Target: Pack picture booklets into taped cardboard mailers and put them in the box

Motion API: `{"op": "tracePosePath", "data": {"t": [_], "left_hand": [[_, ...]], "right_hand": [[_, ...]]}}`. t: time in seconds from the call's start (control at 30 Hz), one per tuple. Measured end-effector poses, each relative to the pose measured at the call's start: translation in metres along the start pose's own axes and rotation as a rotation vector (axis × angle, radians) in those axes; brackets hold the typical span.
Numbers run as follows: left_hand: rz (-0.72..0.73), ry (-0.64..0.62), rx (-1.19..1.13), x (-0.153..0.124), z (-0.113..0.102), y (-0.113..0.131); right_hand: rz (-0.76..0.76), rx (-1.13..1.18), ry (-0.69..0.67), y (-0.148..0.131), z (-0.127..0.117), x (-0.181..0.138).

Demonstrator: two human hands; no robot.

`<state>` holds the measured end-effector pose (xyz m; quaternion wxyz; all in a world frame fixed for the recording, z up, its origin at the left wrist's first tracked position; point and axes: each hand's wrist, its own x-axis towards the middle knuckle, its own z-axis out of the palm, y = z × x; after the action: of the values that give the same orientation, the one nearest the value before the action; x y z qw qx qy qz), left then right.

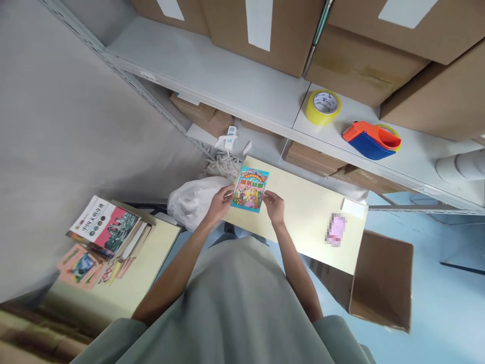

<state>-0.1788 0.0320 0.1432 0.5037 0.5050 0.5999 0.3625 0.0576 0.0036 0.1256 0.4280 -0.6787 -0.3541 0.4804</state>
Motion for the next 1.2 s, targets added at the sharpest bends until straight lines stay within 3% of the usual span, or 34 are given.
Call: {"op": "tracePosePath", "data": {"t": [0.1,0.23,0.37,0.47,0.7,0.83,1.03,1.2], "left_hand": [[0.076,-0.001,0.067,0.013,-0.020,-0.008],[0.118,0.011,0.342,0.017,-0.065,-0.045],[0.039,0.075,0.631,0.020,-0.114,-0.093],[-0.021,0.027,0.773,0.036,-0.138,-0.118],[-0.011,-0.240,0.895,0.060,-0.149,-0.139],[0.024,-0.249,0.870,0.053,-0.155,-0.145],[-0.050,-0.349,0.863,0.057,-0.162,-0.150],[-0.017,-0.312,0.822,0.053,-0.169,-0.143]], "right_hand": [[0.016,-0.032,0.010,-0.010,0.018,0.004],[0.052,-0.070,-0.067,-0.005,0.051,-0.013],[0.098,-0.108,-0.113,0.012,0.081,-0.046],[0.138,-0.134,-0.121,0.022,0.096,-0.069],[0.132,-0.162,-0.083,0.021,0.117,-0.096],[0.093,-0.168,-0.086,0.015,0.131,-0.100],[0.040,-0.198,-0.123,0.003,0.158,-0.098],[-0.005,-0.209,-0.143,-0.007,0.169,-0.100]]}}
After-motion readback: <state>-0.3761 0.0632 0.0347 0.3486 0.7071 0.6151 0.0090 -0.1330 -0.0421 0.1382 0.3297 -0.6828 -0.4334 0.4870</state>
